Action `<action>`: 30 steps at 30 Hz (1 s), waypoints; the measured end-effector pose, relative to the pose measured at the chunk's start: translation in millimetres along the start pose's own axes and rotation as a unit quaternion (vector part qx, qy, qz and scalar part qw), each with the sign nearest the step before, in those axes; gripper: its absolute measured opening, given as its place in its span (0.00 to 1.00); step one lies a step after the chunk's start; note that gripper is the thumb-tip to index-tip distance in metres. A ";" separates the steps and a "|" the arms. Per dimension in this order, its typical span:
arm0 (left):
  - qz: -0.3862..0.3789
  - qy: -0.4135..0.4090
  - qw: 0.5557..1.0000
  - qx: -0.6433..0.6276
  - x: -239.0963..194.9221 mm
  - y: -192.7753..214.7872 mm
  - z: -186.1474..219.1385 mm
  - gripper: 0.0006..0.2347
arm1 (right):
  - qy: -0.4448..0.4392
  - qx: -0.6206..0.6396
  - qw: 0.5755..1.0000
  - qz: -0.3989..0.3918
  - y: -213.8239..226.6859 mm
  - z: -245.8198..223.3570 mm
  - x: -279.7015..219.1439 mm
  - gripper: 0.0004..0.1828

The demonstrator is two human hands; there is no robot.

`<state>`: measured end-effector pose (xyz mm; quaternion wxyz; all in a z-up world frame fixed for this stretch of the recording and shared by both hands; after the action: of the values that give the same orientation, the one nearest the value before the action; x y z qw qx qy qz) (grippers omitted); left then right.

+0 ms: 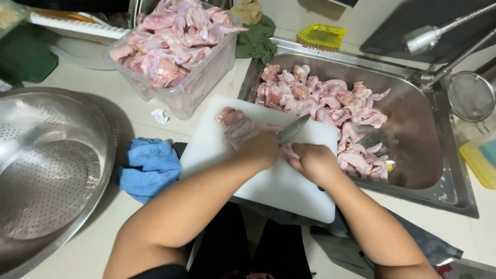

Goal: The person cuts raw chicken wings into smaller pieces on a white cutting board using a knife. They repeatedly transfer the cut pieces into a stainless steel sink and occasionally rinse them under running water.

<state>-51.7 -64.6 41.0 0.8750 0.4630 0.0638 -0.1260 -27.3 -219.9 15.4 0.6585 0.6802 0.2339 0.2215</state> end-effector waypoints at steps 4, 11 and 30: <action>-0.022 0.028 0.998 0.047 -33.4 1.9 -18.3 0.16 | -0.107 0.079 0.990 -0.056 -7.7 13.5 4.2 0.30; -0.044 0.088 0.989 0.106 -82.7 32.6 -15.6 0.16 | -0.103 0.129 0.979 -0.117 21.7 -1.2 6.2 0.31; -0.139 0.232 0.959 0.083 -163.7 30.0 -72.8 0.18 | 0.043 0.225 0.968 0.102 33.9 0.2 -0.5 0.36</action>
<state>-200.1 38.2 61.2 0.7688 0.5368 0.3180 -0.1407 -26.6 -221.1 49.3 0.4518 0.8209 0.2348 0.2585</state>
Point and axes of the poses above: each hand's wrist, its own x-axis towards the middle knuckle, its own y-axis out of the back of the hand, z = x × y, the point moved 4 cm from there along x, towards the middle knuckle, and after that the axes turned 8 degrees about -x, right-handed, at the moved point
